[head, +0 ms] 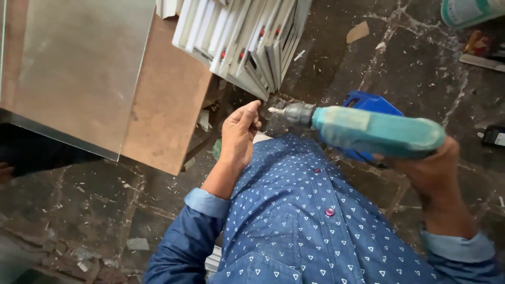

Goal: The person uses a corded power drill to drive screws into white plastic window-frame profiles stacked on a workbench, holding each profile steady with the other hand and taking screws from a cardboard box of fasteners. A second person occasionally holds a long profile against the bench while the person drills.

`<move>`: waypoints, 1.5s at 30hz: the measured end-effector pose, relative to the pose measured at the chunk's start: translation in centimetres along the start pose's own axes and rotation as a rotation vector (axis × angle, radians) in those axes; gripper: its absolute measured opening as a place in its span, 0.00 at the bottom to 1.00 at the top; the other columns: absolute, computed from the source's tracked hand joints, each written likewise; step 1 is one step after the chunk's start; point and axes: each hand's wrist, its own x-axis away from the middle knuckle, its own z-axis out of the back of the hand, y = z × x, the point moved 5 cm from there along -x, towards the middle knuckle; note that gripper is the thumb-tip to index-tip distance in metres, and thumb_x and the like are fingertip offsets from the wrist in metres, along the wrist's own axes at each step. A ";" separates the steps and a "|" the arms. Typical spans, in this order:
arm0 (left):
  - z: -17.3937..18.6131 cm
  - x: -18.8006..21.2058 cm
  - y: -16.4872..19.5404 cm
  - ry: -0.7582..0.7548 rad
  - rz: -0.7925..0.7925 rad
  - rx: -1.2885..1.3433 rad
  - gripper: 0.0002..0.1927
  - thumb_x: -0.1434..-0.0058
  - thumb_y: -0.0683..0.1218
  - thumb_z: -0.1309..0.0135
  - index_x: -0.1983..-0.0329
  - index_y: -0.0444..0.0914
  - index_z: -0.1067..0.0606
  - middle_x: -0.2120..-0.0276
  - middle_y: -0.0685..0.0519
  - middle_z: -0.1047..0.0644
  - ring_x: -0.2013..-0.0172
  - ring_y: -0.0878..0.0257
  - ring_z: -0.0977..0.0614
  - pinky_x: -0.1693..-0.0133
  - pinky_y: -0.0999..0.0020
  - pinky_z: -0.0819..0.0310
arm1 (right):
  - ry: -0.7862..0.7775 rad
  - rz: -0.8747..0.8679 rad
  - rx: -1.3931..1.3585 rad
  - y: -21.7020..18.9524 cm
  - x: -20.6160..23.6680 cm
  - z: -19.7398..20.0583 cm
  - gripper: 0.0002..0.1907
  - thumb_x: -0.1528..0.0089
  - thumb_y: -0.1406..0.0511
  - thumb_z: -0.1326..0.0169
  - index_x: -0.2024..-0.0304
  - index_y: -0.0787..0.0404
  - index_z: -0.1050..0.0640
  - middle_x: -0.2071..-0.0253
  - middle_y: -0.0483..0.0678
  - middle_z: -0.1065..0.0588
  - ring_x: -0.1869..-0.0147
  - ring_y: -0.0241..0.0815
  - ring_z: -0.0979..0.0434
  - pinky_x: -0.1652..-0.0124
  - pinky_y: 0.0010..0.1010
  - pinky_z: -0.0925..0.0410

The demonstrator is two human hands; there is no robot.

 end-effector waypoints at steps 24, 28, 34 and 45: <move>4.7 -5.9 20.8 -0.148 0.113 -0.054 0.14 0.32 0.50 0.39 0.70 0.39 0.26 0.76 0.57 0.26 0.76 0.70 0.26 0.73 0.77 0.34 | -0.096 0.243 0.375 -20.7 -9.6 -16.8 0.29 0.51 0.68 0.27 0.48 0.67 0.23 0.54 0.50 0.19 0.52 0.36 0.19 0.51 0.28 0.26; 5.9 -6.9 15.9 -0.078 0.179 0.072 0.14 0.33 0.54 0.41 0.65 0.40 0.26 0.74 0.57 0.25 0.75 0.72 0.25 0.75 0.79 0.33 | -0.100 0.162 0.279 -17.6 -7.7 -16.3 0.29 0.47 0.68 0.29 0.45 0.66 0.23 0.55 0.47 0.19 0.53 0.32 0.19 0.50 0.23 0.27; 6.8 -8.0 23.4 -0.079 0.243 0.132 0.14 0.34 0.53 0.41 0.64 0.39 0.27 0.71 0.55 0.22 0.74 0.71 0.22 0.73 0.80 0.28 | -0.017 0.120 0.385 -24.4 -7.9 -21.0 0.31 0.50 0.69 0.27 0.46 0.67 0.23 0.55 0.48 0.20 0.53 0.31 0.22 0.50 0.23 0.29; 12.2 -5.8 23.6 -0.364 0.429 0.172 0.17 0.33 0.53 0.41 0.56 0.34 0.25 0.66 0.53 0.21 0.70 0.71 0.22 0.69 0.80 0.26 | -0.001 0.006 0.326 -29.6 -0.8 -25.5 0.31 0.50 0.73 0.33 0.43 0.67 0.25 0.51 0.47 0.22 0.47 0.33 0.22 0.45 0.24 0.30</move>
